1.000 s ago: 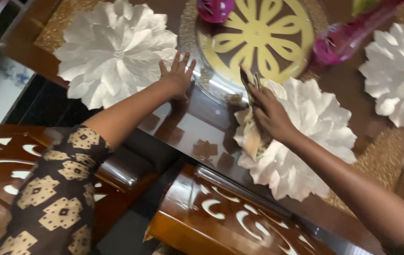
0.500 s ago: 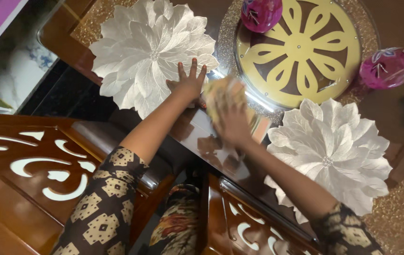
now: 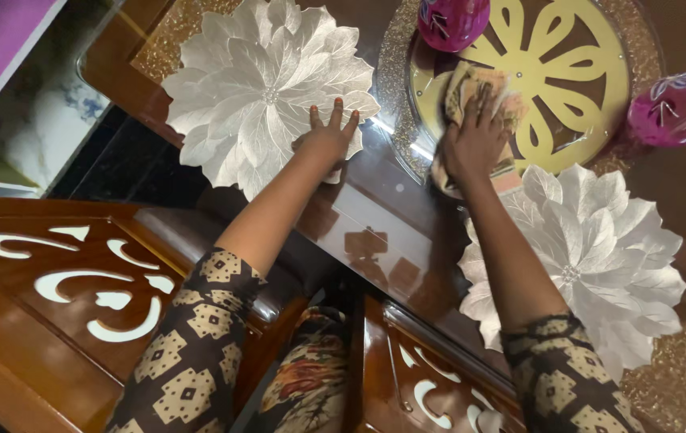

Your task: The person wipes a glass dining table with a patterned cloth, moving around decorative white paper flowers and a vase with green plants. The person repeatedly wipes the same areas of the table surface.

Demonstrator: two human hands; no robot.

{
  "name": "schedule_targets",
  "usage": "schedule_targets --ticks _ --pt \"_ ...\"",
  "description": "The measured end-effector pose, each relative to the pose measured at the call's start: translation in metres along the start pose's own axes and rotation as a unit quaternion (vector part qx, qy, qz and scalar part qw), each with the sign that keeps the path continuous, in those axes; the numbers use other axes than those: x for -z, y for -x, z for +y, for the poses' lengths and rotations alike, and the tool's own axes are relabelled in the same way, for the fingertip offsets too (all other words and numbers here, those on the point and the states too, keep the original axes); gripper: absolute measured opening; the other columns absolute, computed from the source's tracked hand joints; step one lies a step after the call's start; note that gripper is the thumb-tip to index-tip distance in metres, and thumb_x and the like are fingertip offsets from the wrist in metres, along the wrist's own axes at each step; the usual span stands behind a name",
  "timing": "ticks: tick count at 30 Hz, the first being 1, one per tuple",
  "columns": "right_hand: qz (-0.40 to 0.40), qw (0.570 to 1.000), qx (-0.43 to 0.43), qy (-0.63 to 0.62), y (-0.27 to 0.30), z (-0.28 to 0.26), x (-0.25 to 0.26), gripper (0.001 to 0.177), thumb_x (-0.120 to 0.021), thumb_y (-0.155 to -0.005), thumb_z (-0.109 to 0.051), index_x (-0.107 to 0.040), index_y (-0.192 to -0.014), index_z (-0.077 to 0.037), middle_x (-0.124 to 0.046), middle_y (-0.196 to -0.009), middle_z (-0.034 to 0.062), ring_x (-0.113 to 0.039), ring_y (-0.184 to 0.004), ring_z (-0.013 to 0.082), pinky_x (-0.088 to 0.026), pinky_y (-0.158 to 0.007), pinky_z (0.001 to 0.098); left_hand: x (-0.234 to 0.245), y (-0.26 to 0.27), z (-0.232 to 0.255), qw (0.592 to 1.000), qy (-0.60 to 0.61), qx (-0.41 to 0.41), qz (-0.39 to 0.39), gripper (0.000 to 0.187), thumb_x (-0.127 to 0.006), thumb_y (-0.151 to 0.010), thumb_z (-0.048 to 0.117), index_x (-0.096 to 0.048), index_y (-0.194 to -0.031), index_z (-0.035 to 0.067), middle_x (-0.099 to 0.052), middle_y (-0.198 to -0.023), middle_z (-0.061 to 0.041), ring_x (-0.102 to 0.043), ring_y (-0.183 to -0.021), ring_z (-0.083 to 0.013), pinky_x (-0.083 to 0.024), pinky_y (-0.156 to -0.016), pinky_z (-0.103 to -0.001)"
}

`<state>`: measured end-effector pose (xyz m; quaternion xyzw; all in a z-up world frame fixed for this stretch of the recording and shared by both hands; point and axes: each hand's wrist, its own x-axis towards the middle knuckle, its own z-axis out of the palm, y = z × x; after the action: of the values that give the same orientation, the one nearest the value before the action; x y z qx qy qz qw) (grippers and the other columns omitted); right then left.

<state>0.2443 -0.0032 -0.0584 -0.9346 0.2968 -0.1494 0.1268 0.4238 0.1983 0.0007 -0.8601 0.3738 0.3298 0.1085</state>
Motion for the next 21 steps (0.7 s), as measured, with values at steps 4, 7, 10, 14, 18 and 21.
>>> schedule_targets --ticks 4,7,10,14,18,21 --pt "-0.051 0.989 0.082 -0.111 0.033 -0.047 -0.009 0.084 -0.045 -0.090 -0.015 -0.015 -0.168 0.000 -0.027 -0.169 0.0241 -0.033 -0.151 0.0425 -0.009 -0.128 0.0628 -0.002 0.006 0.003 1.000 0.003 0.000 0.004 0.121 -0.080 -0.082 0.005 0.002 -0.166 0.036 0.018 -0.173 -0.005 0.005 -0.155 -0.0541 -0.044 -0.097 -0.079" --pt "-0.176 0.954 0.215 -0.112 0.107 -0.098 0.017 0.080 -0.053 -0.086 -0.016 -0.028 -0.161 -0.008 -0.043 -0.157 0.0236 -0.041 -0.144 0.0432 -0.016 -0.120 0.0644 0.000 0.004 0.003 1.000 0.003 0.001 0.001 0.120 -0.078 -0.083 0.005 0.004 -0.166 0.035 0.019 -0.173 -0.005 0.006 -0.154 -0.0550 -0.045 -0.096 -0.080" --pt "-0.327 0.891 0.261 -0.176 0.162 -0.118 0.060 0.066 -0.049 -0.102 -0.021 -0.029 -0.164 -0.016 -0.055 -0.146 0.0176 -0.059 -0.116 0.0362 -0.028 -0.126 0.0563 0.001 0.003 0.002 1.000 0.007 0.000 -0.002 0.120 -0.078 -0.084 0.006 0.005 -0.165 0.036 0.020 -0.172 -0.005 0.007 -0.153 -0.0547 -0.044 -0.096 -0.081" --pt "-0.323 0.845 0.279 -0.321 0.178 -0.098 0.075 0.064 -0.045 -0.090 -0.009 -0.050 -0.152 -0.024 -0.061 -0.152 0.0118 -0.062 -0.119 0.0366 -0.044 -0.110 0.0480 0.003 0.006 0.005 1.000 0.009 0.013 -0.016 0.131 -0.086 -0.077 0.006 0.006 -0.164 0.037 0.022 -0.172 -0.003 0.009 -0.155 -0.0529 -0.043 -0.100 -0.077" --pt "-0.296 0.808 0.136 -0.490 0.143 -0.008 0.044 0.042 -0.052 -0.104 -0.023 -0.065 -0.142 -0.014 -0.068 -0.141 0.0161 -0.063 -0.122 0.0259 -0.045 -0.111 0.0429 0.003 0.010 0.005 1.000 0.028 0.002 -0.007 0.124 -0.084 -0.081 0.013 0.004 -0.165 0.036 0.020 -0.172 -0.004 0.008 -0.154 -0.0529 -0.040 -0.100 -0.081" --pt "-0.272 0.818 0.008 -0.507 0.071 0.060 0.018 0.066 -0.047 -0.105 -0.044 -0.033 -0.158 -0.006 -0.043 -0.155 0.0203 -0.043 -0.139 0.0318 -0.036 -0.115 0.0434 0.002 0.008 0.004 1.000 0.021 0.003 0.000 0.129 -0.085 -0.077 0.007 0.004 -0.165 0.036 0.019 -0.172 -0.005 0.008 -0.154 -0.0531 -0.038 -0.101 -0.081"
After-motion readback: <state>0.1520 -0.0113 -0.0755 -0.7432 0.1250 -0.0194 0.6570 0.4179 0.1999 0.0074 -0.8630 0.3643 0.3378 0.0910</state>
